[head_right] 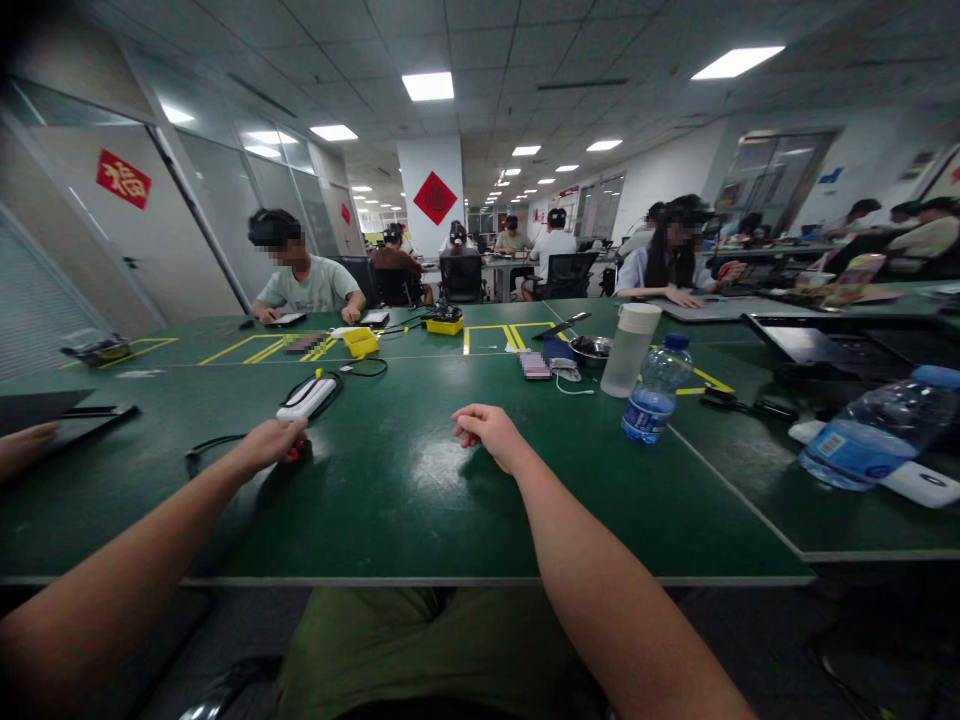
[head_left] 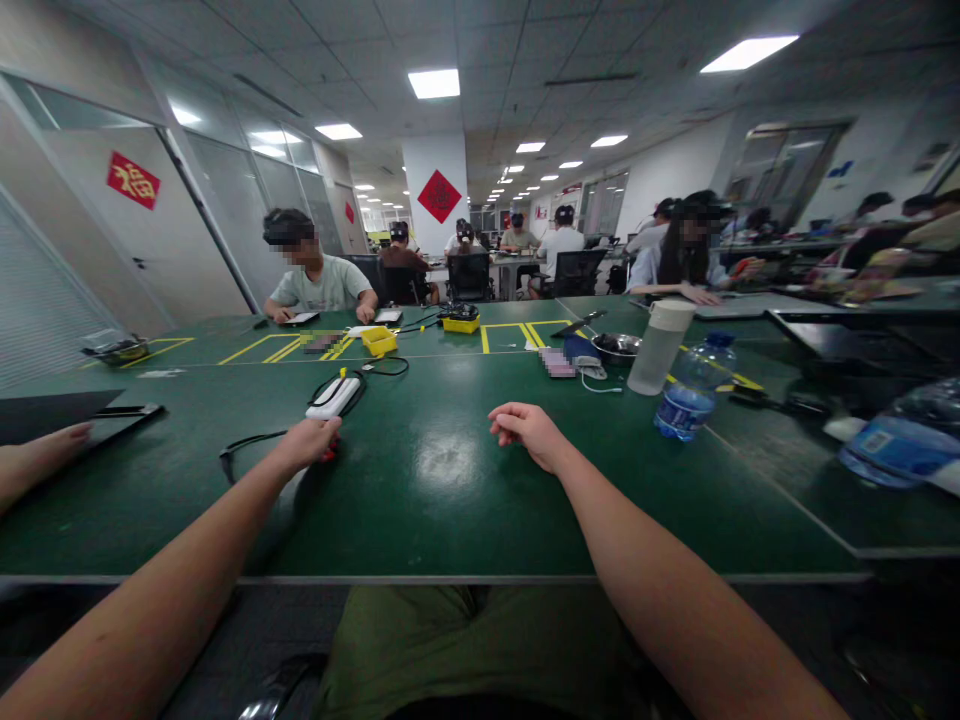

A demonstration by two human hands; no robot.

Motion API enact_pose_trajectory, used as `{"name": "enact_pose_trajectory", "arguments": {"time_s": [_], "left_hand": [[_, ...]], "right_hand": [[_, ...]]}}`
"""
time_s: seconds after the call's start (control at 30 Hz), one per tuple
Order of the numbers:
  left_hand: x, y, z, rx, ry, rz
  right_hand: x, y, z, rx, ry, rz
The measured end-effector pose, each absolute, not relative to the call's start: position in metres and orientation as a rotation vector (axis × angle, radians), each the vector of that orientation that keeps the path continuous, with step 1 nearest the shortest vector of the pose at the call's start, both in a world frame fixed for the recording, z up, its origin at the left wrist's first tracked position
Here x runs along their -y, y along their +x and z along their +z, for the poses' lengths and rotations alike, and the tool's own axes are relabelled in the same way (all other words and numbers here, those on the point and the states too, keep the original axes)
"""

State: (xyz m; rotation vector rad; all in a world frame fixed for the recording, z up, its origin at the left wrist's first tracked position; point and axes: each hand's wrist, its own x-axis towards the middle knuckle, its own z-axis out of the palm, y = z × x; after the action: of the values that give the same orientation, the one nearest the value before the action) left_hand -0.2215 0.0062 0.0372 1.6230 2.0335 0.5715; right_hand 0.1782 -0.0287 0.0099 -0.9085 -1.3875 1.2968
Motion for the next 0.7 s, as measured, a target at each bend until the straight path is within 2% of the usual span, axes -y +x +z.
{"name": "enact_pose_trajectory", "arguments": {"time_s": [0.17,0.37,0.43,0.57,0.7], "left_hand": [[-0.009,-0.135,0.037,-1.662,1.608,0.624],[-0.015,-0.030,0.027,-1.404,1.879,0.491],[-0.014,-0.008,0.023,-1.322,1.921,0.460],[-0.008,0.011,0.017,-1.261,2.227,0.491],[-0.001,0.006,0.014,-1.134,2.571,0.573]], "right_hand": [[0.030,0.178,0.009,1.433,-0.928,1.301],[0.031,0.177,0.009,1.531,-1.027,1.222],[0.030,0.179,0.009,1.610,-1.134,1.068],[0.028,0.188,0.011,1.772,-1.401,0.554],[0.030,0.187,0.010,2.012,-1.520,0.439]]}}
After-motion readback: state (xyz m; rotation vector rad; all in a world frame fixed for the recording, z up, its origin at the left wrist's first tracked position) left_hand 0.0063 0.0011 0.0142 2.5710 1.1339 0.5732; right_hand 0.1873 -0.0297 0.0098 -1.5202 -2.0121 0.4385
